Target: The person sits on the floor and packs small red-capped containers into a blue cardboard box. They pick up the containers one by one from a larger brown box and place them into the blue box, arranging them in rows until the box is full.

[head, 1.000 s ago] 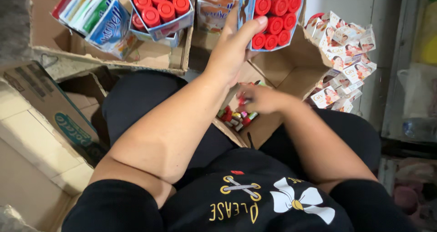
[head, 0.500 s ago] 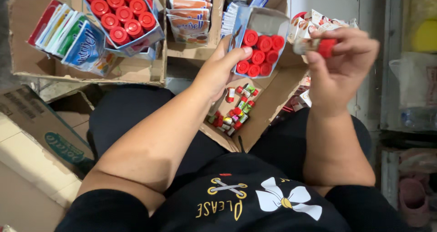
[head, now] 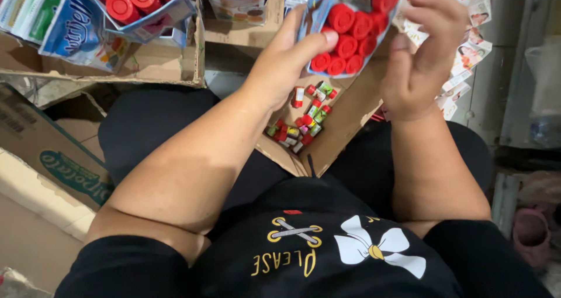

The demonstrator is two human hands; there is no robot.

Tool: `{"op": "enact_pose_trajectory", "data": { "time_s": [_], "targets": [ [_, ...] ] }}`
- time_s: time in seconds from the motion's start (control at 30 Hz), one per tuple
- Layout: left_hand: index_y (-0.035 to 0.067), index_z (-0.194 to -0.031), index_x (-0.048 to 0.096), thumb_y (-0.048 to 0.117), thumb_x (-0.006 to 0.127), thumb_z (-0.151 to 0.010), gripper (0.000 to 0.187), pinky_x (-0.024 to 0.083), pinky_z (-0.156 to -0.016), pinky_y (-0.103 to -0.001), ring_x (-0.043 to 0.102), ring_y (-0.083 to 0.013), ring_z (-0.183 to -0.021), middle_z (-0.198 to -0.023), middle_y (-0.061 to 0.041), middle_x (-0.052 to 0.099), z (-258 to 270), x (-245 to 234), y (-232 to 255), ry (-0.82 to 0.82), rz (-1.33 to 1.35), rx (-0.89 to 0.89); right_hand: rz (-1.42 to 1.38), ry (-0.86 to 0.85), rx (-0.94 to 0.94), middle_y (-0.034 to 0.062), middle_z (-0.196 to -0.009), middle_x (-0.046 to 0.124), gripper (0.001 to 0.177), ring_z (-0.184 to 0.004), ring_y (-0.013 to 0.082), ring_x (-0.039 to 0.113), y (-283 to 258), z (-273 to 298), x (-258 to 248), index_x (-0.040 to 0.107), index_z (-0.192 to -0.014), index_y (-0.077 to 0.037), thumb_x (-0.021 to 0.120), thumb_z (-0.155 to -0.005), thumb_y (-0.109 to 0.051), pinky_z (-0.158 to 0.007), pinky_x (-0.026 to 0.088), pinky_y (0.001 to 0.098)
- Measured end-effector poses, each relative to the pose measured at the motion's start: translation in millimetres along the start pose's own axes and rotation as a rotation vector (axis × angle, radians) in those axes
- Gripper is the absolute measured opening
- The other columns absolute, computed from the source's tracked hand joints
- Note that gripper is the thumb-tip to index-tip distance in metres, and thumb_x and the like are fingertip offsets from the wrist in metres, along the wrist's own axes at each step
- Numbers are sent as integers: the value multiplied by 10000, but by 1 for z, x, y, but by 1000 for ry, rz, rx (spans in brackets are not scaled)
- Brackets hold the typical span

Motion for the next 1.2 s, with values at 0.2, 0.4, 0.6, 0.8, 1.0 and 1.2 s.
{"op": "enact_pose_trajectory", "data": {
  "time_s": [0.2,0.4,0.6,0.8,1.0,1.2],
  "targets": [
    [98,-1517,392,308,733,-959,687,603,-1033,-431,638,-220,-1260,-1390,-117,595,-5,-13,20,0,146,228,-267,-100,527,83,-1038,539,163,-940,186,538,54,57,53,563,-1146,-33,560,-984,-37,-880,471,290],
    [82,-1420,499,385,708,-953,594,615,-985,-393,669,-157,-1213,-1291,-81,675,-8,-20,21,87,138,242,141,-1317,455,148,-1160,683,392,-1048,353,669,40,156,146,688,-1203,-134,654,-812,-132,-896,526,470],
    [72,-1424,504,354,739,-939,608,561,-950,-387,664,-186,-1153,-1264,-94,674,-9,-16,18,86,117,205,274,-1670,218,160,-1287,588,477,-1169,387,598,27,220,185,608,-1318,-208,674,-847,-165,-967,499,468],
    [132,-1474,418,321,745,-914,676,603,-937,-381,677,-186,-1165,-1261,-92,670,-5,-13,29,66,202,237,213,-1648,288,182,-1142,651,465,-1021,385,673,18,193,180,585,-1267,-99,706,-819,-119,-862,542,492],
    [142,-1542,445,316,734,-924,704,428,-698,-332,608,-176,-991,-1229,-109,679,-6,-17,30,166,81,177,-165,-1367,524,99,-939,744,385,-864,218,748,-4,72,99,609,-1103,-61,817,-796,-166,-781,587,349],
    [26,-1536,451,265,746,-992,664,505,-1107,-316,628,-194,-1273,-1389,-126,644,-9,-7,21,10,115,350,-714,-274,431,106,-1203,667,310,-1128,172,675,-35,-11,-13,518,-1192,-58,769,-1012,-37,-1032,557,304]
  ]
}}
Point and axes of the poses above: each hand's wrist, its own z-axis away from the middle knuckle, its own x-axis out of the palm, y = z × x, the point moved 4 cm from there along -z, towards the middle knuckle
